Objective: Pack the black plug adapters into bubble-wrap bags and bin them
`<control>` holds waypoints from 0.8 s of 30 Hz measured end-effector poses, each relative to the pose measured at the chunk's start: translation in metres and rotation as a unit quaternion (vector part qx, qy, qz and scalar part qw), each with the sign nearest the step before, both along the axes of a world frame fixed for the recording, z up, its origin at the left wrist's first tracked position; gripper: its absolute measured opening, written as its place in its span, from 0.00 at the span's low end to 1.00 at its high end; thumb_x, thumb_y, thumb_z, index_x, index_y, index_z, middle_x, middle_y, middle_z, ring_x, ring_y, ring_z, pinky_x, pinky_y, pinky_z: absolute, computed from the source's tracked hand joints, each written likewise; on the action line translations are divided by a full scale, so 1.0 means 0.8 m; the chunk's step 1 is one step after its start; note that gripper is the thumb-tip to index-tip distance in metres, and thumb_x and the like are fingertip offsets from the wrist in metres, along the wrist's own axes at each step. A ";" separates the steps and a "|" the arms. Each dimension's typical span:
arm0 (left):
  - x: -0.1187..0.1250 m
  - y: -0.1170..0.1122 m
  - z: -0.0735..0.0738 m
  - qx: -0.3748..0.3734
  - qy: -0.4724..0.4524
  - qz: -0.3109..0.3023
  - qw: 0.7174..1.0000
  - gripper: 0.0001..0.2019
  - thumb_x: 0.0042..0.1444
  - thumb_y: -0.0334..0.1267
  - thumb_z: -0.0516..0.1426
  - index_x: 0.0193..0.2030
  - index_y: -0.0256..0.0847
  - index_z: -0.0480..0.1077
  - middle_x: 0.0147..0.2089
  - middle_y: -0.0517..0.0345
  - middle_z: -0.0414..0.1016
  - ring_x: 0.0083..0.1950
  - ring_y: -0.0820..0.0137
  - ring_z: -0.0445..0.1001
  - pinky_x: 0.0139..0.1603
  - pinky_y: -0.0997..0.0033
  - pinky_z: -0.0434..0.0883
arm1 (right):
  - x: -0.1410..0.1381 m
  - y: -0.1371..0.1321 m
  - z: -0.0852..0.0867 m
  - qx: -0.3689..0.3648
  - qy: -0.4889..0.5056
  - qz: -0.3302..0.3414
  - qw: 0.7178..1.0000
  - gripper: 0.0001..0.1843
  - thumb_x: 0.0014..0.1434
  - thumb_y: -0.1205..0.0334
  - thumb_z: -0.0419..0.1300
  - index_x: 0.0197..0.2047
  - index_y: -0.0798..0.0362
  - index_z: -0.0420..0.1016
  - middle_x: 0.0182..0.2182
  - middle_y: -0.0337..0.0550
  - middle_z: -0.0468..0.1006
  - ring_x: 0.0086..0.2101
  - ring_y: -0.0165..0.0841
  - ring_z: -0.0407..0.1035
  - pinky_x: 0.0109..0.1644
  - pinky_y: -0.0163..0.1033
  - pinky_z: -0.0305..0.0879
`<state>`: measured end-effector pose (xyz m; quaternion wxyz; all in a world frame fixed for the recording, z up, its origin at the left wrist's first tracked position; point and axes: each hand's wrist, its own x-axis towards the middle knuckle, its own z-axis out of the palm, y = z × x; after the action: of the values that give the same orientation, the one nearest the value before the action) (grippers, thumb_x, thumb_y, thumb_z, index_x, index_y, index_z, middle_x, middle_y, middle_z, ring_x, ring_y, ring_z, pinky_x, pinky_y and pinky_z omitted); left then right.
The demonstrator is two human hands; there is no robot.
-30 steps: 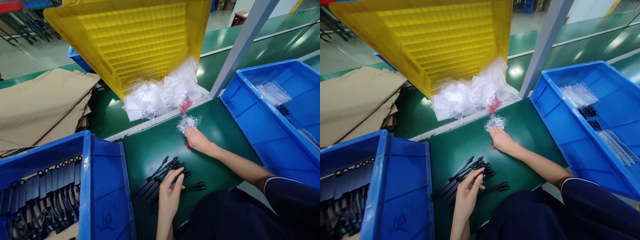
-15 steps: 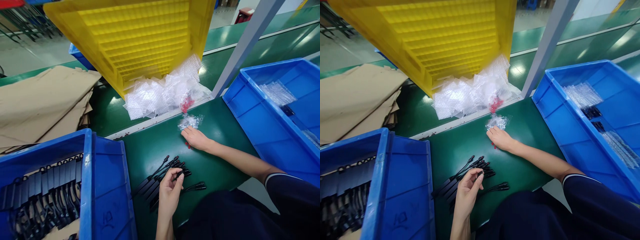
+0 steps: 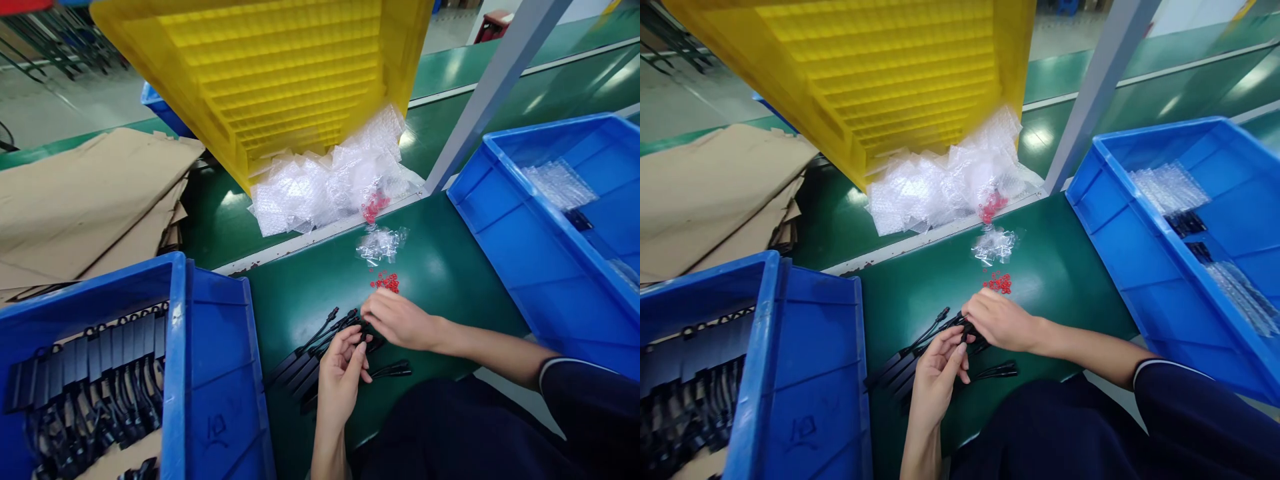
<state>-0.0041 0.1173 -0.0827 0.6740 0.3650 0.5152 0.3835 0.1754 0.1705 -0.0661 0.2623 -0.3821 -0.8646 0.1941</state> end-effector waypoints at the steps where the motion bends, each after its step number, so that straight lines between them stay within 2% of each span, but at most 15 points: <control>1: 0.001 0.000 0.001 0.002 -0.001 0.000 1.000 0.20 0.53 0.48 0.62 0.50 0.40 0.70 0.39 0.54 0.73 0.26 0.76 0.67 0.17 0.78 0.70 | -0.004 -0.005 0.001 -0.003 0.004 0.011 1.000 0.08 0.67 0.70 0.45 0.40 0.54 0.64 0.34 0.46 0.72 0.35 0.35 0.62 0.42 0.40 0.64; 8: 0.004 -0.001 0.001 0.007 0.007 0.011 1.000 0.23 0.50 0.47 0.63 0.51 0.40 0.72 0.36 0.57 0.71 0.24 0.77 0.66 0.15 0.78 0.70 | -0.008 -0.018 0.001 -0.020 0.037 0.014 0.999 0.07 0.68 0.69 0.47 0.39 0.54 0.64 0.33 0.46 0.72 0.34 0.35 0.62 0.39 0.39 0.64; 12: 0.003 -0.003 0.000 0.013 0.018 -0.005 1.000 0.20 0.53 0.47 0.61 0.49 0.38 0.73 0.30 0.59 0.71 0.24 0.77 0.65 0.16 0.78 0.70 | -0.007 -0.020 0.004 -0.029 0.030 0.017 0.999 0.06 0.67 0.70 0.47 0.40 0.55 0.64 0.33 0.47 0.72 0.34 0.35 0.62 0.39 0.39 0.64; 17: 0.003 -0.003 -0.001 0.020 0.033 -0.008 0.999 0.19 0.54 0.48 0.60 0.47 0.37 0.72 0.29 0.60 0.70 0.22 0.78 0.62 0.15 0.79 0.67 | -0.009 -0.030 0.001 -0.032 0.038 0.019 0.999 0.07 0.66 0.72 0.46 0.40 0.55 0.63 0.34 0.47 0.71 0.35 0.35 0.62 0.40 0.40 0.65; 21: 0.006 -0.003 -0.005 0.048 0.101 -0.033 0.993 0.14 0.58 0.46 0.57 0.44 0.38 0.71 0.21 0.68 0.60 0.19 0.78 0.60 0.15 0.79 0.64 | -0.008 -0.036 -0.003 -0.045 0.046 0.017 0.998 0.06 0.67 0.71 0.47 0.40 0.54 0.63 0.35 0.47 0.72 0.35 0.35 0.63 0.40 0.39 0.65; 24: 0.006 -0.003 -0.008 0.098 0.194 -0.060 0.974 0.11 0.59 0.44 0.55 0.42 0.39 0.70 0.23 0.66 0.62 0.20 0.76 0.62 0.16 0.78 0.63 | 0.003 -0.024 -0.002 -0.069 0.040 -0.021 0.997 0.04 0.66 0.69 0.50 0.39 0.53 0.64 0.32 0.44 0.72 0.34 0.34 0.64 0.38 0.37 0.63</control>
<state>0.0009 0.1148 -0.0887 0.5437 0.5270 0.5735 0.3127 0.1780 0.1509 -0.0678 0.2735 -0.4090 -0.8298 0.2633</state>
